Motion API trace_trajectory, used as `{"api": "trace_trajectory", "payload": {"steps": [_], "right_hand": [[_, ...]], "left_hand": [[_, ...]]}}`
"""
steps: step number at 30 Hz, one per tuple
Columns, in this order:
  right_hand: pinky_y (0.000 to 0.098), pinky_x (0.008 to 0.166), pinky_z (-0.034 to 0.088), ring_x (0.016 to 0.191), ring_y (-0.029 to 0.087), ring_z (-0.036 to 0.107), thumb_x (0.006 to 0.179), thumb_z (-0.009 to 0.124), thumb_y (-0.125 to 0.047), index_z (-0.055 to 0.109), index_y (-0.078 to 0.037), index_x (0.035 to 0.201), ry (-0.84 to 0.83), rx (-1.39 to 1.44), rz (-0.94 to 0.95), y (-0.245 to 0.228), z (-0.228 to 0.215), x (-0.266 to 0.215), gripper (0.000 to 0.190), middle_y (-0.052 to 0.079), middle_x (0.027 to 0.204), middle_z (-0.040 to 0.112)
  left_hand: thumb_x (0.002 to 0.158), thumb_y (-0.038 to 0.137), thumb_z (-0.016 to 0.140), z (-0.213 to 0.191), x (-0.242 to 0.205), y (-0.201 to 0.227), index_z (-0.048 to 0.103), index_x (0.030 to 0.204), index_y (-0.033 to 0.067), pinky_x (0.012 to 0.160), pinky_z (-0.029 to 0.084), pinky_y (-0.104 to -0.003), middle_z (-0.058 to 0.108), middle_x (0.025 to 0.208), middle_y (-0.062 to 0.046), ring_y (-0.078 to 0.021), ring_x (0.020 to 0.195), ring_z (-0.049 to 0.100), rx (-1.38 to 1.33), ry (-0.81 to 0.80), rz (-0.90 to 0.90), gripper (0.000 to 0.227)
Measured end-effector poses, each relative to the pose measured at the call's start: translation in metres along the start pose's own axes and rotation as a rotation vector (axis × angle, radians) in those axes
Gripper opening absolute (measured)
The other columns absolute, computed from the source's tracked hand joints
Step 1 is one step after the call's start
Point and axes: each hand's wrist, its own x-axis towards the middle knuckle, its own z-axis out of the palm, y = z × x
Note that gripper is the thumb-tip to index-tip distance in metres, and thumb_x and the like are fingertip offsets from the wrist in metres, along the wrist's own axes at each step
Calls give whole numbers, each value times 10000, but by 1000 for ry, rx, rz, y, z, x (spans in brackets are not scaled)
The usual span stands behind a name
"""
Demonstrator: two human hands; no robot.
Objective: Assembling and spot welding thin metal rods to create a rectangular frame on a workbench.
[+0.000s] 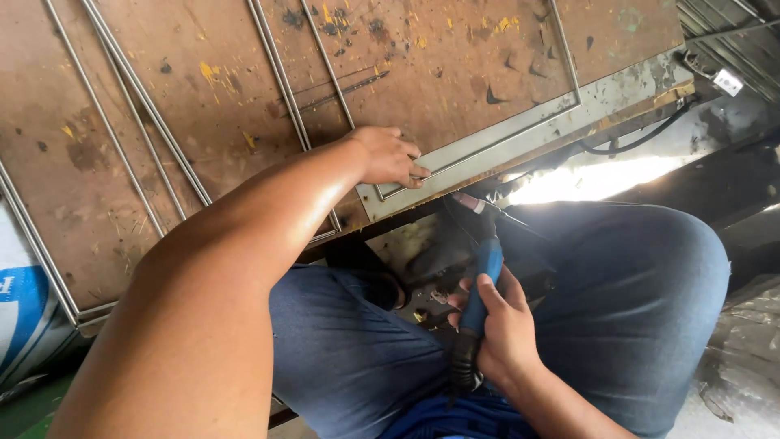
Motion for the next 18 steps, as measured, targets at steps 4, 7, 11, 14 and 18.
{"api": "trace_trajectory", "payload": {"steps": [4, 7, 11, 14, 18], "right_hand": [[401, 530, 463, 707, 316, 607, 986, 541, -127, 433, -125, 1562, -82, -5, 29, -7, 5, 0, 586, 181, 932, 558], [413, 533, 553, 677, 327, 652, 980, 550, -145, 360, -111, 1596, -174, -36, -51, -5, -8, 18, 645, 194, 929, 589], [369, 491, 530, 635, 296, 644, 987, 548, -148, 498, -54, 1489, -195, -94, -185, -62, -24, 28, 513, 182, 909, 619], [316, 513, 454, 651, 237, 587, 990, 571, -150, 595, -98, 1250, -168, -298, -252, -147, -61, 66, 266, 130, 972, 663], [246, 769, 422, 913, 141, 599, 849, 705, -310, 691, -140, 1210, -406, -965, -1028, -287, -152, 220, 399, -31, 1096, 710]], "left_hand": [[1009, 22, 516, 6, 2, -3, 278, 1588, 401, 1064, 401, -444, 152, 1713, 142, -247, 1525, 245, 88, 3, 35, 732], [1001, 22, 526, 2, -4, 1, 279, 1590, 380, 1088, 387, -459, 127, 1720, 129, -257, 1547, 211, 87, 5, 30, 732], [976, 69, 552, 18, -16, 2, 356, 1567, 350, 1088, 336, -452, 237, 1693, 100, -222, 1525, 280, -66, 162, -94, 683], [774, -29, 725, 34, -40, 14, 609, 1400, 262, 1154, 318, -546, 485, 1563, -39, -305, 1429, 402, -486, 679, -415, 700], [883, 165, 746, 60, -28, 16, 624, 1053, 29, 766, 521, -526, 670, 1072, -185, -408, 988, 642, -900, 961, -1184, 249]]}}
